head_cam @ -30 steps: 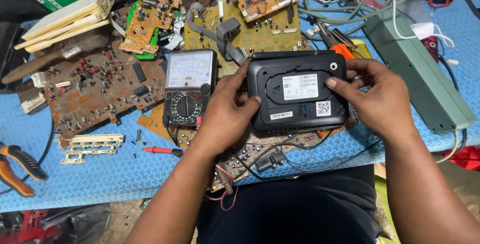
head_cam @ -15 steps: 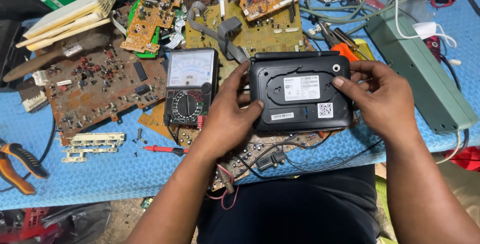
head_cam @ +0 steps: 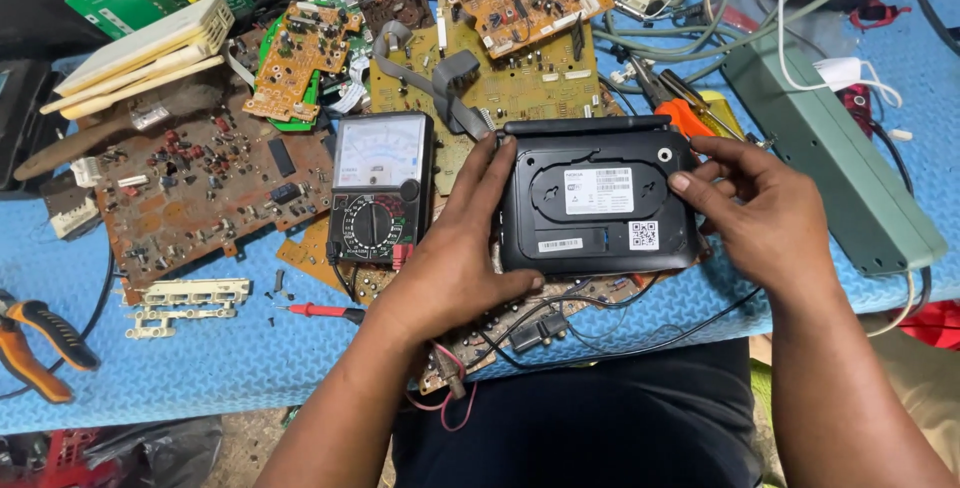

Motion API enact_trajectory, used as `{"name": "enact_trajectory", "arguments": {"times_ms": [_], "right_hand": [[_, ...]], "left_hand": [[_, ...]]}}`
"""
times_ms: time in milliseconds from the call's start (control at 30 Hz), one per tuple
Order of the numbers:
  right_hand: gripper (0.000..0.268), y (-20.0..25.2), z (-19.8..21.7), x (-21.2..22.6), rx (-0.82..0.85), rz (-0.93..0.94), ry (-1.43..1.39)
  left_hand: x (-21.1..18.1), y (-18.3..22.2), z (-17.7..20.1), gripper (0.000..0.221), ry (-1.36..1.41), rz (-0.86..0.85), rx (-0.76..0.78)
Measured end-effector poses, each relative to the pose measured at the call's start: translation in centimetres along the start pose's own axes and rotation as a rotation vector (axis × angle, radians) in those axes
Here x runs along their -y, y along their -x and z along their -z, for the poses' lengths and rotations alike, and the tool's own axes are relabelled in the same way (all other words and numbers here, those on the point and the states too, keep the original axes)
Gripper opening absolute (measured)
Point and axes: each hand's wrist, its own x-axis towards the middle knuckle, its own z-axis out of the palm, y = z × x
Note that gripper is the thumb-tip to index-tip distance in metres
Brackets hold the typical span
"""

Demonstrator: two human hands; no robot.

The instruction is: A person disassembles an electronic device, prying open the casing to inspect the internal circuit board and wiring on a cluttered workbench.

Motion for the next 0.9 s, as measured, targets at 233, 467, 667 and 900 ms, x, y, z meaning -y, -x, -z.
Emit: {"name": "enact_trajectory", "arguments": {"times_ms": [233, 467, 667, 900], "right_hand": [[0.048, 0.9, 0.5, 1.4, 0.054, -0.128, 0.106], [0.048, 0.9, 0.3, 1.4, 0.091, -0.141, 0.103], [0.064, 0.4, -0.2, 0.8, 0.040, -0.165, -0.222], [0.068, -1.6, -0.4, -0.5, 0.132, -0.135, -0.656]], "left_hand": [[0.0, -0.3, -0.5, 0.115, -0.028, 0.016, -0.073], [1.1, -1.0, -1.6, 0.079, 0.308, 0.215, -0.243], [0.2, -0.6, -1.2, 0.070, 0.468, 0.336, -0.300], [0.3, -0.2, -3.8, 0.087, 1.374, 0.281, -0.205]]}}
